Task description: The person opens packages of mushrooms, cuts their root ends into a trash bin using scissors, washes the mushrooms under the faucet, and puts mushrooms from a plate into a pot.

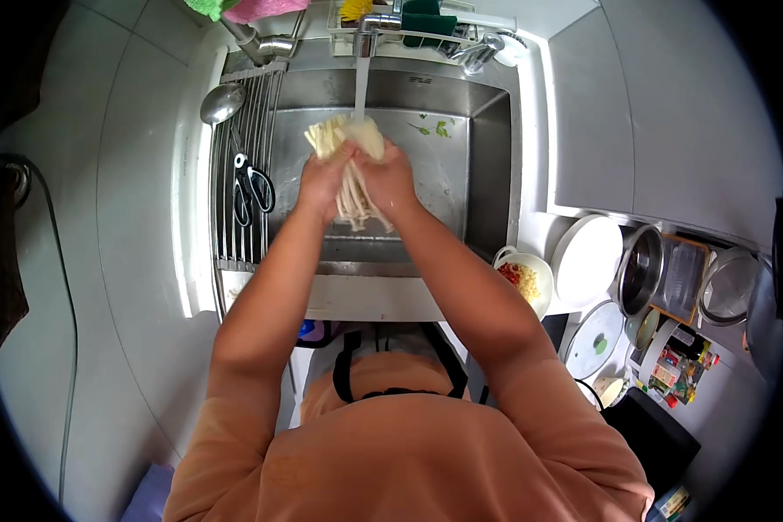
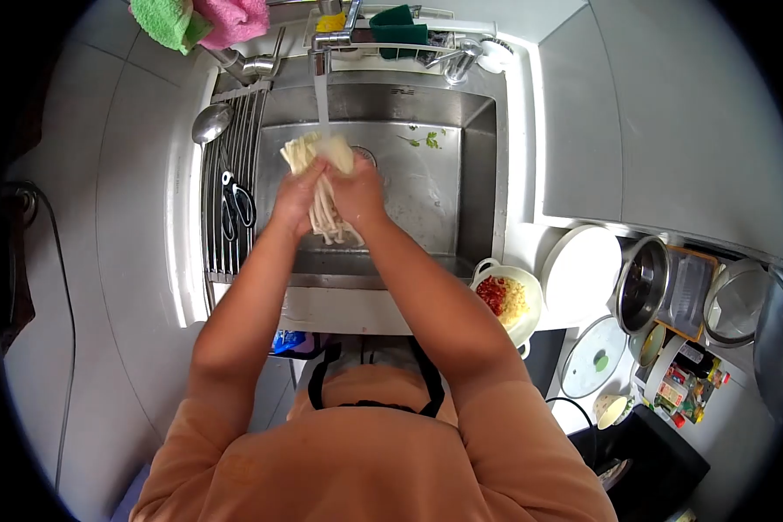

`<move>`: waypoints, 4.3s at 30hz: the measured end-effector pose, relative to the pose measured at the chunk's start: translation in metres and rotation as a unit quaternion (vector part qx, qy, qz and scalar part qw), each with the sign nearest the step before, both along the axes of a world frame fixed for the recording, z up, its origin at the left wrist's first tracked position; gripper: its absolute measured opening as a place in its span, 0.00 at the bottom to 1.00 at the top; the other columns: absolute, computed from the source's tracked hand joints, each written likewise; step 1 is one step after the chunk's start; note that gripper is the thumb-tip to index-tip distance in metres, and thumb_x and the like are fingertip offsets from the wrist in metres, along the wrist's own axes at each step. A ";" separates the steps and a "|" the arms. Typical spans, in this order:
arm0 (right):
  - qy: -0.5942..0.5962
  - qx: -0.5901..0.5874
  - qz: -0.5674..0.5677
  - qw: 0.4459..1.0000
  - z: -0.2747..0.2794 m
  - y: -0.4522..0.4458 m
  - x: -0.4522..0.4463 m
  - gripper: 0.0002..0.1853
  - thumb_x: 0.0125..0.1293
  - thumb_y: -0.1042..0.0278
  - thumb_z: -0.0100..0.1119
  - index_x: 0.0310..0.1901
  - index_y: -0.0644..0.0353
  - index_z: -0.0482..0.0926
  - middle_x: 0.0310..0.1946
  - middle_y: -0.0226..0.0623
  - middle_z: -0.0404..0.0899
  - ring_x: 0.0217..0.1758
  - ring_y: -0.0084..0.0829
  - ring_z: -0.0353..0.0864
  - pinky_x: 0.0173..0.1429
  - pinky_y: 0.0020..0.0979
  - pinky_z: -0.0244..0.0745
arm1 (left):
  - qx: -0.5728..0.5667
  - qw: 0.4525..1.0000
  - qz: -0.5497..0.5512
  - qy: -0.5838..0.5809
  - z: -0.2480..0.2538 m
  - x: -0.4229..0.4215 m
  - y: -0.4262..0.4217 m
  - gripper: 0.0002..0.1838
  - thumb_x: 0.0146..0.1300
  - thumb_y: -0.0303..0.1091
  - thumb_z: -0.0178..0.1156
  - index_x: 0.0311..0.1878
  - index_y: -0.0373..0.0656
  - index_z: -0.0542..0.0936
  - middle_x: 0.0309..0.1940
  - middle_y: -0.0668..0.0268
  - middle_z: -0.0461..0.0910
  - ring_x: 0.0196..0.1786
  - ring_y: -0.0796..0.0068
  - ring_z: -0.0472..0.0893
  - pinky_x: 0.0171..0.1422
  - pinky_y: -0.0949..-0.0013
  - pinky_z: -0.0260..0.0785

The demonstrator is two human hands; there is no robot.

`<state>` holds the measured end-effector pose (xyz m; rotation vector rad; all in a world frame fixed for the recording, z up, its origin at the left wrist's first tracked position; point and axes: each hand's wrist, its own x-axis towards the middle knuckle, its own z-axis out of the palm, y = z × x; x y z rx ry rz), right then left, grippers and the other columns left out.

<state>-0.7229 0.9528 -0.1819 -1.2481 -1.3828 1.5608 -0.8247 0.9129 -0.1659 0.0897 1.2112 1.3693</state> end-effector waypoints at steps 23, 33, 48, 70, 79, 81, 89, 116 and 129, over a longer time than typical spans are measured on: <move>-0.008 -0.025 -0.027 0.999 0.001 -0.022 -0.020 0.24 0.62 0.55 0.59 0.54 0.63 0.72 0.44 0.47 0.80 0.45 0.37 0.81 0.49 0.34 0.74 | -0.065 0.969 0.144 0.188 0.000 0.006 0.013 0.19 0.67 0.46 0.56 0.46 0.36 0.77 0.38 0.59 0.81 0.38 0.68 0.81 0.40 0.67 0.74; -0.096 -0.010 -0.099 0.990 0.032 -0.006 -0.005 0.15 0.57 0.61 0.63 0.38 0.66 0.81 0.30 0.46 0.83 0.35 0.40 0.84 0.41 0.36 0.76 | 0.000 0.999 0.029 -0.044 0.015 0.012 -0.002 0.17 0.61 0.38 0.65 0.48 0.36 0.77 0.39 0.60 0.80 0.39 0.68 0.82 0.40 0.65 0.76; -0.044 0.035 -0.120 0.991 -0.012 -0.003 -0.014 0.14 0.58 0.67 0.68 0.43 0.65 0.79 0.35 0.34 0.82 0.36 0.24 0.80 0.41 0.27 0.75 | 0.054 0.982 0.179 0.033 -0.013 0.012 0.008 0.12 0.59 0.24 0.62 0.46 0.33 0.77 0.37 0.61 0.81 0.36 0.70 0.82 0.39 0.69 0.76; 0.208 -0.195 -0.143 0.948 0.017 -0.008 -0.005 0.14 0.62 0.64 0.64 0.41 0.66 0.78 0.36 0.35 0.80 0.35 0.25 0.79 0.40 0.28 0.75 | -0.088 0.981 0.172 0.024 0.032 0.002 0.008 0.21 0.65 0.46 0.59 0.45 0.34 0.77 0.37 0.59 0.80 0.33 0.69 0.82 0.33 0.66 0.76; 0.198 -0.288 -0.085 0.933 0.049 0.004 -0.026 0.24 0.68 0.47 0.51 0.52 0.61 0.71 0.39 0.37 0.78 0.37 0.27 0.78 0.42 0.30 0.75 | 0.045 0.996 -0.050 0.057 -0.003 0.002 0.001 0.27 0.66 0.51 0.57 0.58 0.39 0.70 0.46 0.60 0.78 0.44 0.70 0.81 0.46 0.68 0.75; 0.147 -0.292 -0.048 0.944 0.047 0.003 -0.029 0.22 0.69 0.51 0.51 0.51 0.63 0.73 0.42 0.38 0.77 0.41 0.28 0.77 0.45 0.29 0.74 | 0.054 0.997 -0.032 0.044 -0.001 -0.002 0.002 0.28 0.65 0.51 0.57 0.58 0.38 0.70 0.46 0.60 0.78 0.45 0.70 0.80 0.47 0.68 0.75; 0.007 -0.029 -0.034 0.999 0.022 0.011 -0.019 0.18 0.68 0.61 0.54 0.51 0.68 0.76 0.40 0.40 0.80 0.39 0.22 0.76 0.44 0.23 0.71 | 0.015 0.993 0.116 0.028 -0.004 0.003 0.009 0.22 0.65 0.44 0.59 0.53 0.37 0.73 0.42 0.61 0.79 0.41 0.71 0.81 0.44 0.69 0.74; -0.107 -0.070 -0.037 0.991 0.026 0.005 -0.008 0.16 0.70 0.62 0.52 0.47 0.68 0.78 0.36 0.38 0.81 0.34 0.25 0.78 0.39 0.27 0.74 | 0.037 0.991 0.063 0.111 -0.003 0.011 0.001 0.16 0.66 0.38 0.57 0.52 0.37 0.75 0.42 0.63 0.80 0.40 0.73 0.81 0.42 0.70 0.75; 0.053 -0.104 -0.094 0.989 0.026 0.000 -0.016 0.16 0.68 0.61 0.54 0.37 0.69 0.79 0.28 0.40 0.81 0.32 0.28 0.79 0.38 0.32 0.74 | 0.058 0.997 0.028 0.050 0.001 0.009 -0.006 0.19 0.66 0.41 0.57 0.54 0.39 0.74 0.44 0.61 0.79 0.43 0.69 0.81 0.45 0.67 0.76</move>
